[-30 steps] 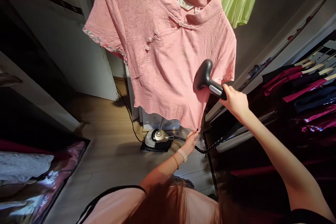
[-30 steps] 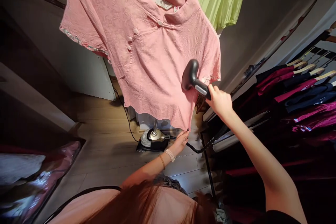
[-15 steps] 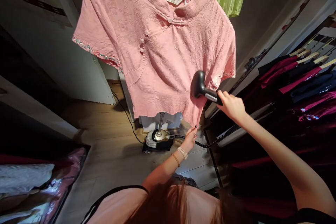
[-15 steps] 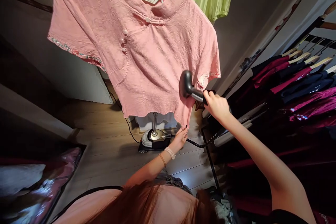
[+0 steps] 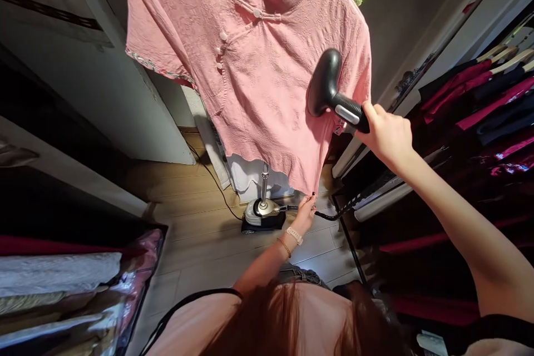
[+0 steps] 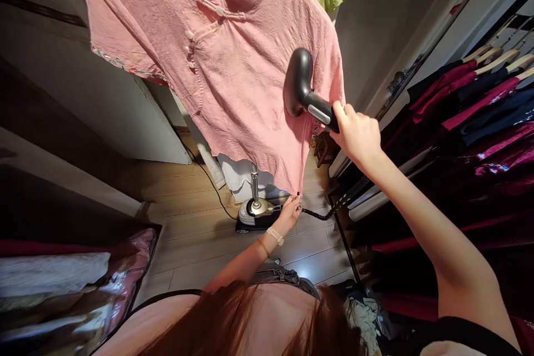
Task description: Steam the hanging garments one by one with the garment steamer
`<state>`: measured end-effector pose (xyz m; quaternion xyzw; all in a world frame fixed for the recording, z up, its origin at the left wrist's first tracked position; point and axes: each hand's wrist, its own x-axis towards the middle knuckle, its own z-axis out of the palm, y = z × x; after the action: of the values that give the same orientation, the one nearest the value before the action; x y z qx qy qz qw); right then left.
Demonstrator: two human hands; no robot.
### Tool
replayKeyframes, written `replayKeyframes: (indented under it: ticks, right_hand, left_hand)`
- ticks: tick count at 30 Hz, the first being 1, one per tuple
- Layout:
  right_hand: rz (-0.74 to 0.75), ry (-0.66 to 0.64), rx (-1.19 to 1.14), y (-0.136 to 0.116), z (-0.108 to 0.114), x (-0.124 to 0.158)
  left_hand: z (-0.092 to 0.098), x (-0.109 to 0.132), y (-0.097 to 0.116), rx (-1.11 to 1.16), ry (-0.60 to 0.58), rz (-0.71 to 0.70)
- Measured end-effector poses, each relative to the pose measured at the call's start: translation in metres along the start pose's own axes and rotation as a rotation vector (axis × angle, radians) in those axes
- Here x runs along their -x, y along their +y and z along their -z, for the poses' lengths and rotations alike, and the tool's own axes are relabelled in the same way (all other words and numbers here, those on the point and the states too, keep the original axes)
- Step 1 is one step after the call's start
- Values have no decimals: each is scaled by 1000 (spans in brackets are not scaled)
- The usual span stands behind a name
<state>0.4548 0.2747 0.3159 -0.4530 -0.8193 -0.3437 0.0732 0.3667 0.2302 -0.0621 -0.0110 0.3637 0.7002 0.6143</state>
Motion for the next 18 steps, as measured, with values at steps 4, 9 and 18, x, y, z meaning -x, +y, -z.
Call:
replayKeyframes:
  ticks: [4, 9, 18]
  right_hand:
    - [54, -97, 0, -12, -28, 23]
    - [143, -242, -6, -27, -57, 53]
    - [135, -262, -19, -38, -32, 67]
  left_hand:
    - [2, 0, 4, 0, -3, -16]
    - [-3, 1, 7, -25, -20, 4]
    - [-9, 9, 1, -45, -17, 52]
